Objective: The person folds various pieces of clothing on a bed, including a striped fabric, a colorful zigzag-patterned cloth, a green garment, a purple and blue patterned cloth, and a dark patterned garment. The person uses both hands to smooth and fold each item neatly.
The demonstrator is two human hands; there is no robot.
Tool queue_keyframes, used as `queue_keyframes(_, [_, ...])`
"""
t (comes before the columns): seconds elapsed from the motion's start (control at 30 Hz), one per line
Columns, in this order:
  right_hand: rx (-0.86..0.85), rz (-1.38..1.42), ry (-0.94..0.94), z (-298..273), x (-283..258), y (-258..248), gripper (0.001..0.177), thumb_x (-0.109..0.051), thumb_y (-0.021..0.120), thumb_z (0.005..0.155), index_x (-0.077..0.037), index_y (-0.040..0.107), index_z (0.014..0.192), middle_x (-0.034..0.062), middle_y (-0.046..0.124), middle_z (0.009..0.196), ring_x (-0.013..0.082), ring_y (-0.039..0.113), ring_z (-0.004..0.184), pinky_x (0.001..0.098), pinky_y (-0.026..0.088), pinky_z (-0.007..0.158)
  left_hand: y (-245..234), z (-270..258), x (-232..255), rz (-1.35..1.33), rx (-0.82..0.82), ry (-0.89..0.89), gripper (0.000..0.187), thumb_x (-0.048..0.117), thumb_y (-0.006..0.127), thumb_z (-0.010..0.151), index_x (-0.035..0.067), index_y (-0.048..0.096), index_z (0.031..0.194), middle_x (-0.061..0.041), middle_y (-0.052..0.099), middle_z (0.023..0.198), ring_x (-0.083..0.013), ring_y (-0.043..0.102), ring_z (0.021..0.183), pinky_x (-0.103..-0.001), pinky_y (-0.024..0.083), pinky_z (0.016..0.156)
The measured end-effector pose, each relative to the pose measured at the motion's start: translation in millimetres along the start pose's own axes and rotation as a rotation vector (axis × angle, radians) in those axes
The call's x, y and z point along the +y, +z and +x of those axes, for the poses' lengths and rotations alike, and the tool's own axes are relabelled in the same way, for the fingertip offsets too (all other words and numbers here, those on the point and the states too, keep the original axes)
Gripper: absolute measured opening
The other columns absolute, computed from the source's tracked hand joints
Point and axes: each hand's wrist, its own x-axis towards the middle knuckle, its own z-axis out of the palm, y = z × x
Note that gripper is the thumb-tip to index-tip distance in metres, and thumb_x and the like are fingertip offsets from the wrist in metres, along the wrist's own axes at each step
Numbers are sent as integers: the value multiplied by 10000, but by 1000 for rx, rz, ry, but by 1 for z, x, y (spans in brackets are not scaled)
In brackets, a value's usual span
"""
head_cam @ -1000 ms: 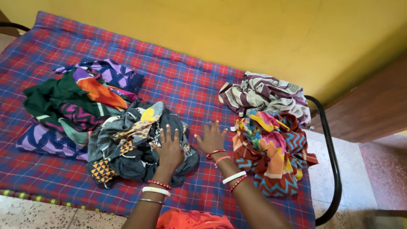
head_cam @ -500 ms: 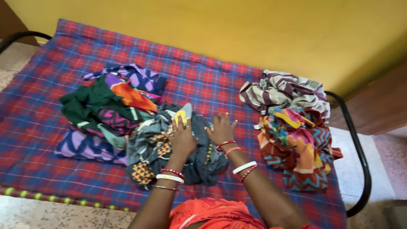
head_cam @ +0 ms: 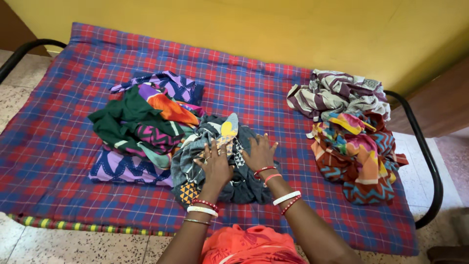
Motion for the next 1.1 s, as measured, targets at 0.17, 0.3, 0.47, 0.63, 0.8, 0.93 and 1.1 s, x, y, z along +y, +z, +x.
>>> queue_keyframes(0.17, [4,1,-50,7,-5,-3,673,-459,710,858,-98,545,1402,220,434,1514,446,260,1495,791,145,1119,-3,-2,-3,-12,84,13,882,272,855,748,128,419,1501,-164,161,1676,-438,106,1549,-893,97,1037])
queue_keyframes(0.3, [4,22,-81,14,-7,-11,660,-484,706,863,-105,557,1383,219,432,1518,443,271,1491,788,150,1120,-2,-2,-7,26,130,14,833,230,804,761,120,431,1498,-177,171,1664,-452,114,1535,-899,97,1027])
queue_keyframes(0.47, [-1,-5,-146,28,-9,-17,650,-474,703,874,-102,554,1385,214,459,1497,447,287,1480,799,169,1103,1,1,-9,55,181,23,804,188,744,752,99,446,1493,-202,187,1655,-471,124,1529,-900,103,1013])
queue_keyframes(0.63, [11,19,-198,49,-26,-13,657,-478,714,864,-121,554,1392,213,456,1497,433,298,1489,795,170,1120,-11,-3,-29,103,269,-3,766,221,751,772,110,471,1476,-204,206,1645,-474,130,1530,-914,103,999])
queue_keyframes(0.8, [21,89,-277,63,-50,0,646,-449,714,853,-117,558,1385,205,440,1513,443,277,1488,793,153,1115,-30,-2,-45,199,287,-54,786,236,766,753,117,482,1476,-222,205,1656,-458,130,1531,-885,106,1035])
queue_keyframes(0.93, [14,94,-297,75,-67,3,649,-453,711,865,-113,550,1394,207,440,1517,437,272,1494,788,147,1121,-52,5,-49,176,291,-88,808,281,771,755,120,471,1487,-194,204,1655,-448,119,1537,-891,119,1027])
queue_keyframes(1.1, [23,93,-262,86,-74,4,656,-466,718,862,-119,552,1393,204,456,1511,432,281,1493,780,140,1135,-65,19,-55,112,257,-71,836,334,781,742,112,453,1478,-200,171,1648,-453,95,1531,-894,105,1030])
